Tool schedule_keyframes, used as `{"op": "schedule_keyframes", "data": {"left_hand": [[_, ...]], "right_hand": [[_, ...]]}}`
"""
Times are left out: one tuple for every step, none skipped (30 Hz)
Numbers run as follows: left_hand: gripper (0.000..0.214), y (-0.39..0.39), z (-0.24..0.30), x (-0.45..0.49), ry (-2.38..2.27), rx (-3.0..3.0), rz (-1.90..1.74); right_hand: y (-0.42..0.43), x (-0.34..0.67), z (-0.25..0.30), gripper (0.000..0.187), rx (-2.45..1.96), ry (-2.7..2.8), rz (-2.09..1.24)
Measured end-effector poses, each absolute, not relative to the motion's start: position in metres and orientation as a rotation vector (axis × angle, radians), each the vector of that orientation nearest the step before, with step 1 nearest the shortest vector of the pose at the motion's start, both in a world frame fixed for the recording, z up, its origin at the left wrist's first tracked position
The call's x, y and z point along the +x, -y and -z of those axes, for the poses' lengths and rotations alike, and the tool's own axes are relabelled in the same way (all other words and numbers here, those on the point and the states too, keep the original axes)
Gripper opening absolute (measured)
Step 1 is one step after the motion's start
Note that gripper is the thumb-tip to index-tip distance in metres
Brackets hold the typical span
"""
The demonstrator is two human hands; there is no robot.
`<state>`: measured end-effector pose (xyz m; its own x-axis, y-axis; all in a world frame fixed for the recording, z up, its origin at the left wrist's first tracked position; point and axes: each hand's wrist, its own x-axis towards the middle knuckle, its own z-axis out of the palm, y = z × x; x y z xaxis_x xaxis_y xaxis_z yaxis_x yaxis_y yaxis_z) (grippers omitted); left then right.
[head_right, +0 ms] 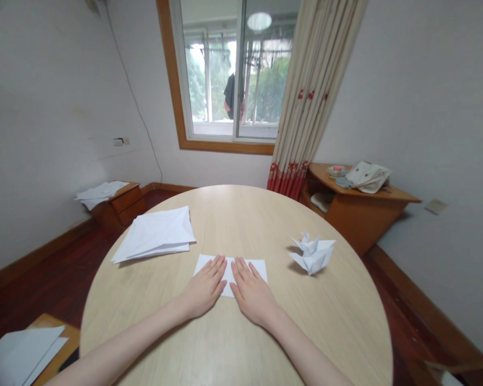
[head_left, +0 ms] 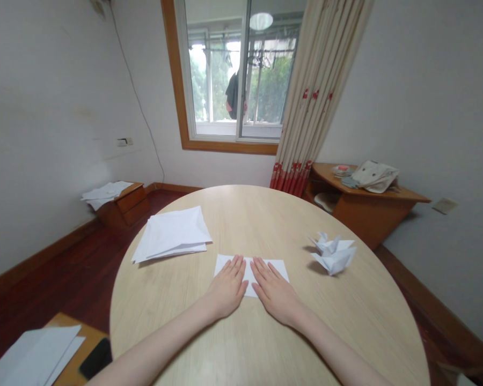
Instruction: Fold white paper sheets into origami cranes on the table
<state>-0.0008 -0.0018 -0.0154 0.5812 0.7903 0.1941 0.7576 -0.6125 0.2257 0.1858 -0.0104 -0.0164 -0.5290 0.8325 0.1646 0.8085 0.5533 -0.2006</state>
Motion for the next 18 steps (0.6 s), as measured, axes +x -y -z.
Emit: {"op": "schedule_keyframes", "data": {"left_hand": [[0.051, -0.001, 0.015, -0.003, -1.293, 2.690, -0.414], [0.052, -0.003, 0.015, -0.004, -1.274, 2.690, -0.409], [0.054, -0.004, 0.015, -0.006, -1.259, 2.687, -0.399], [0.056, -0.005, 0.014, -0.008, -1.250, 2.682, -0.388], [0.057, -0.005, 0.013, -0.009, -1.240, 2.677, -0.372], [0.059, -0.005, 0.011, -0.010, -1.228, 2.672, -0.352], [0.060, -0.005, 0.010, -0.011, -1.215, 2.668, -0.330], [0.061, -0.004, 0.008, -0.012, -1.206, 2.664, -0.309], [0.062, -0.004, 0.006, -0.013, -1.199, 2.661, -0.295], [0.063, -0.005, 0.005, -0.014, -1.193, 2.661, -0.286], [0.064, -0.005, 0.003, -0.014, -1.189, 2.664, -0.285], [0.064, -0.006, 0.003, -0.015, -1.185, 2.668, -0.288], [0.064, -0.006, 0.002, -0.015, -1.181, 2.673, -0.292], [0.065, -0.007, 0.003, -0.016, -1.175, 2.678, -0.294], [0.066, -0.008, 0.003, -0.017, -1.168, 2.681, -0.295], [0.067, -0.009, 0.003, -0.018, -1.159, 2.683, -0.294], [0.068, -0.010, 0.004, -0.018, -1.147, 2.682, -0.293], [0.069, -0.011, 0.004, -0.019, -1.131, 2.680, -0.291]], "right_hand": [[0.009, 0.188, 0.016, 0.054, -1.371, 2.553, -0.156], [0.008, 0.190, 0.016, 0.054, -1.364, 2.559, -0.170], [0.007, 0.192, 0.015, 0.055, -1.354, 2.566, -0.187], [0.006, 0.194, 0.014, 0.056, -1.342, 2.576, -0.208], [0.006, 0.195, 0.013, 0.056, -1.331, 2.586, -0.232], [0.006, 0.196, 0.012, 0.057, -1.325, 2.596, -0.258], [0.007, 0.197, 0.010, 0.058, -1.320, 2.608, -0.287], [0.007, 0.198, 0.008, 0.059, -1.317, 2.619, -0.317], [0.007, 0.198, 0.007, 0.060, -1.318, 2.628, -0.343], [0.007, 0.198, 0.005, 0.061, -1.324, 2.633, -0.363], [0.007, 0.198, 0.004, 0.061, -1.332, 2.633, -0.379], [0.007, 0.198, 0.004, 0.062, -1.339, 2.631, -0.392], [0.007, 0.199, 0.003, 0.062, -1.344, 2.627, -0.406], [0.007, 0.199, 0.002, 0.063, -1.346, 2.623, -0.420], [0.006, 0.200, 0.002, 0.063, -1.342, 2.622, -0.435], [0.005, 0.201, 0.001, 0.064, -1.337, 2.625, -0.451], [0.005, 0.203, 0.000, 0.065, -1.336, 2.630, -0.464], [0.004, 0.204, -0.001, 0.066, -1.340, 2.636, -0.476]]}}
